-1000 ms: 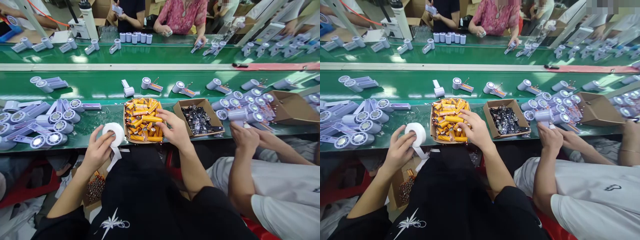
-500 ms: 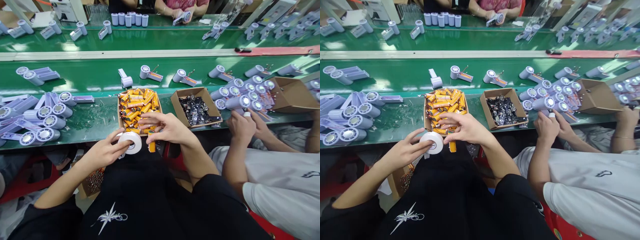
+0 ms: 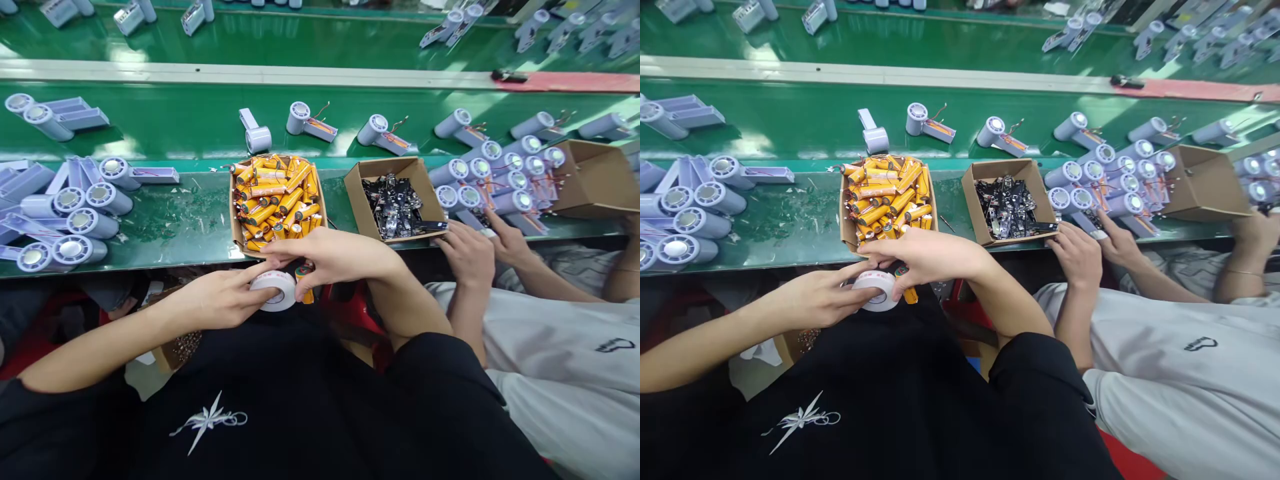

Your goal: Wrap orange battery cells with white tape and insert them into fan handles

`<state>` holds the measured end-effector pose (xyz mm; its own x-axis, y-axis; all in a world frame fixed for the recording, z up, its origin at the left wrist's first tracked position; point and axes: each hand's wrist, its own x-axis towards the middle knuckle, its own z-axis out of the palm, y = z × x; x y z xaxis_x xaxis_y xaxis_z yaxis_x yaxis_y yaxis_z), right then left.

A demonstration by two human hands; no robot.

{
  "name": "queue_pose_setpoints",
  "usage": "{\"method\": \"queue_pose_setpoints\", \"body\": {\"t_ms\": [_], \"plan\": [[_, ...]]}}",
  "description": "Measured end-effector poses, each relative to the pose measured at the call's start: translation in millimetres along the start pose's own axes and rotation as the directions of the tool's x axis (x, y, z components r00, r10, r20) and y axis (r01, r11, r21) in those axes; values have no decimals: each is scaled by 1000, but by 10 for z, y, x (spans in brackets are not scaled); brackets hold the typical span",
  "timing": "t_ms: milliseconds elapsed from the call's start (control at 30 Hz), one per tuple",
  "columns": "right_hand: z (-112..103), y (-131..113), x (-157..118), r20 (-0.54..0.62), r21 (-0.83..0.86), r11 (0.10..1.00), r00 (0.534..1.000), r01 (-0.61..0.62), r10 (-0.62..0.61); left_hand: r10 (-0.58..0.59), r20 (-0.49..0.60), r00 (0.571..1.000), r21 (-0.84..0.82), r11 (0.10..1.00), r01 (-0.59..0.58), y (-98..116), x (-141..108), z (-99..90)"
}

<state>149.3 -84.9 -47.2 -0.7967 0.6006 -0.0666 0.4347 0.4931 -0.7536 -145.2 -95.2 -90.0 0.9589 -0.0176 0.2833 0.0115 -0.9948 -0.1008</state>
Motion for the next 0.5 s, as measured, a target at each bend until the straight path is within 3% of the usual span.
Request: {"method": "queue_pose_setpoints", "body": {"t_ms": [167,333,500], "plan": [[34,-59,125,59,-71,997,998,-23,27,55,80,995,-27,998,-53,-51,48,-16],[85,34,-17,-171,173,982,979,-78,108,-22,92,995,-85,996,30,-150,26,-117],[255,152,-195,-222,378,916,948,-132,228,-136,53,989,-145,979,142,-252,34,-303]]}}
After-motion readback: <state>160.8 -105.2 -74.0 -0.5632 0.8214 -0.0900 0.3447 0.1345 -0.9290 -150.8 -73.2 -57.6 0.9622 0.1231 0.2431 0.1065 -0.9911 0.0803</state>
